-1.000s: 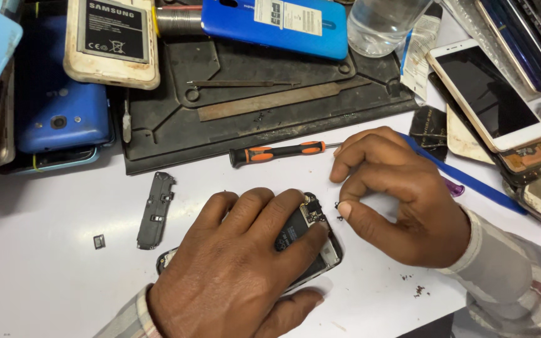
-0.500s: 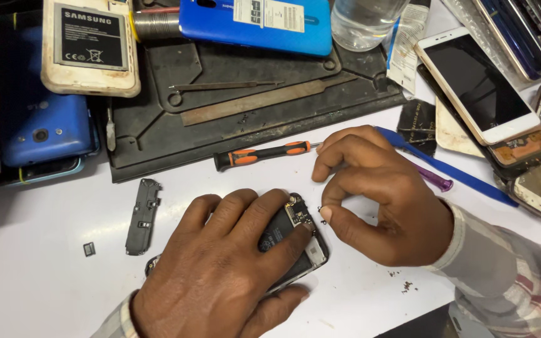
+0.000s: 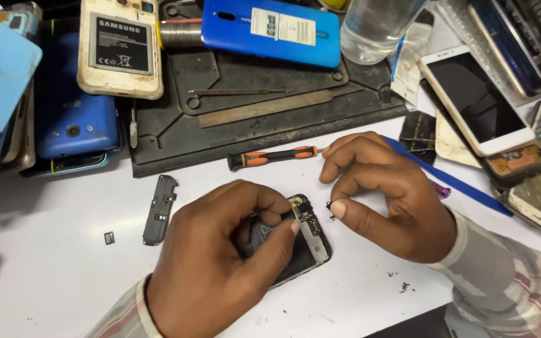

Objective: The person handles a small circuit board, aligns and attaches a connector, then places the board into a smartphone chassis. The person uses a screwdriver to secure the board and continues adjusting internal components.

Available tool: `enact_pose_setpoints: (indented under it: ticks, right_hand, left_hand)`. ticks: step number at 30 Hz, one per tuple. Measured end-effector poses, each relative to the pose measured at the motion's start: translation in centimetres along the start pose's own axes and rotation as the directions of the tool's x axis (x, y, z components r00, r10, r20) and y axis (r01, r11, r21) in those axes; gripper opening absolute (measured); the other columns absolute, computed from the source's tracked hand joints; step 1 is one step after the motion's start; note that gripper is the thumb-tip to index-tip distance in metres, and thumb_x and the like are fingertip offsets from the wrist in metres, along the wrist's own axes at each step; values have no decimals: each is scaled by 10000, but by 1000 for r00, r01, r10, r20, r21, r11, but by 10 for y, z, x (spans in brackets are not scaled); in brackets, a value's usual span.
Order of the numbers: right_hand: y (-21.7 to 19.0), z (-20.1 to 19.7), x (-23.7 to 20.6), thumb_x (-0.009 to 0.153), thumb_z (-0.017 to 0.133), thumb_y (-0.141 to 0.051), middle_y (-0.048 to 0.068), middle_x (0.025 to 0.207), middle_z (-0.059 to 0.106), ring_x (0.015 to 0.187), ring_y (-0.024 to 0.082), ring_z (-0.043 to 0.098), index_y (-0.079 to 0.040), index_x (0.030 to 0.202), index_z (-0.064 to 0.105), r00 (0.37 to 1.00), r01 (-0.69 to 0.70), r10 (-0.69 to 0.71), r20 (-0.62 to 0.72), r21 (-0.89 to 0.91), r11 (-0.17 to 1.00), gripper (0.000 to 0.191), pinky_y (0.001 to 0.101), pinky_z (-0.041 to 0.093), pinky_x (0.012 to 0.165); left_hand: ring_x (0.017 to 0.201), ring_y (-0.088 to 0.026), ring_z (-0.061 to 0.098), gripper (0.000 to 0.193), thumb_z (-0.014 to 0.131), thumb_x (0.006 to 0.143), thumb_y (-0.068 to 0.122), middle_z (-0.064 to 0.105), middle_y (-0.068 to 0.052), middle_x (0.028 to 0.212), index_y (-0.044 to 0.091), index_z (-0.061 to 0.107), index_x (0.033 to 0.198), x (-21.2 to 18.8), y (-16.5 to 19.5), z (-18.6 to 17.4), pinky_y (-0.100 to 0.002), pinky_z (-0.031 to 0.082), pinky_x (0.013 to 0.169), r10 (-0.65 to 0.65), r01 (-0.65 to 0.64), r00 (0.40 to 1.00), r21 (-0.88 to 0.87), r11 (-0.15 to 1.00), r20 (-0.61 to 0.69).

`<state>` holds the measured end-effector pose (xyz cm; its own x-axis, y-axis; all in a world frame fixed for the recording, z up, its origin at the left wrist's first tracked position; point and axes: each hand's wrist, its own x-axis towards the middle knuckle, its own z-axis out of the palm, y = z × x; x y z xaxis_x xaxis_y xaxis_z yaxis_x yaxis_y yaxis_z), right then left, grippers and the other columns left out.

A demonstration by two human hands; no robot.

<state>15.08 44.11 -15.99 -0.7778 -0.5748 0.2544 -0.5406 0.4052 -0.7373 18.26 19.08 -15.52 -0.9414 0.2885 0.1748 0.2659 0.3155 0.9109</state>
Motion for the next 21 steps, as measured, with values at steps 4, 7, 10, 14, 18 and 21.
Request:
enact_pose_setpoints:
  ticks: [4,7,10,14,18,21]
  right_hand:
    - [-11,2,-2,911,708,-127,102,1117,655,1226,290,595,-52,853,670,999,7,-6,-42,14,1000,102,418,466,1069]
    - [-21,6,-7,914,695,-121,100,1111,649,1212,286,597,-52,869,654,997,36,-41,-69,-67,997,92,408,471,1051]
    - [-26,10,-8,906,685,-117,106,1100,645,1196,283,600,-51,871,639,992,75,-86,-87,-127,989,88,399,479,1025]
    - [-26,13,-8,932,680,-112,99,1083,653,1175,274,610,-54,889,642,992,67,-76,-99,-90,994,82,398,493,1022]
    - [-24,14,-9,947,677,-108,91,1077,656,1165,268,620,-51,907,646,994,49,-54,-95,-54,997,76,403,487,1032]
    - [-21,14,-10,911,696,-103,87,1061,660,1132,253,631,-51,878,641,995,55,-63,-81,-92,994,82,386,471,998]
  left_hand:
    - [536,-7,458,135,764,856,162,738,24,745,36,779,903,-1,9,9,-213,373,442,-342,373,927,-277,886,155]
    - [539,14,508,135,744,831,147,727,29,725,18,756,869,-1,13,15,-186,413,449,-348,409,909,-327,852,228]
    - [529,-2,507,146,745,851,154,710,7,692,9,757,856,1,16,20,-192,404,438,-366,431,897,-313,846,248]
    - [538,-1,550,120,708,834,119,715,7,694,5,741,856,2,17,22,-186,426,437,-389,445,894,-355,822,221]
    - [549,4,557,124,709,837,123,704,9,699,3,730,859,0,15,23,-182,439,444,-387,444,895,-354,823,221]
    - [532,6,518,117,713,815,116,693,20,698,13,740,863,-1,13,21,-187,403,433,-384,421,907,-316,850,176]
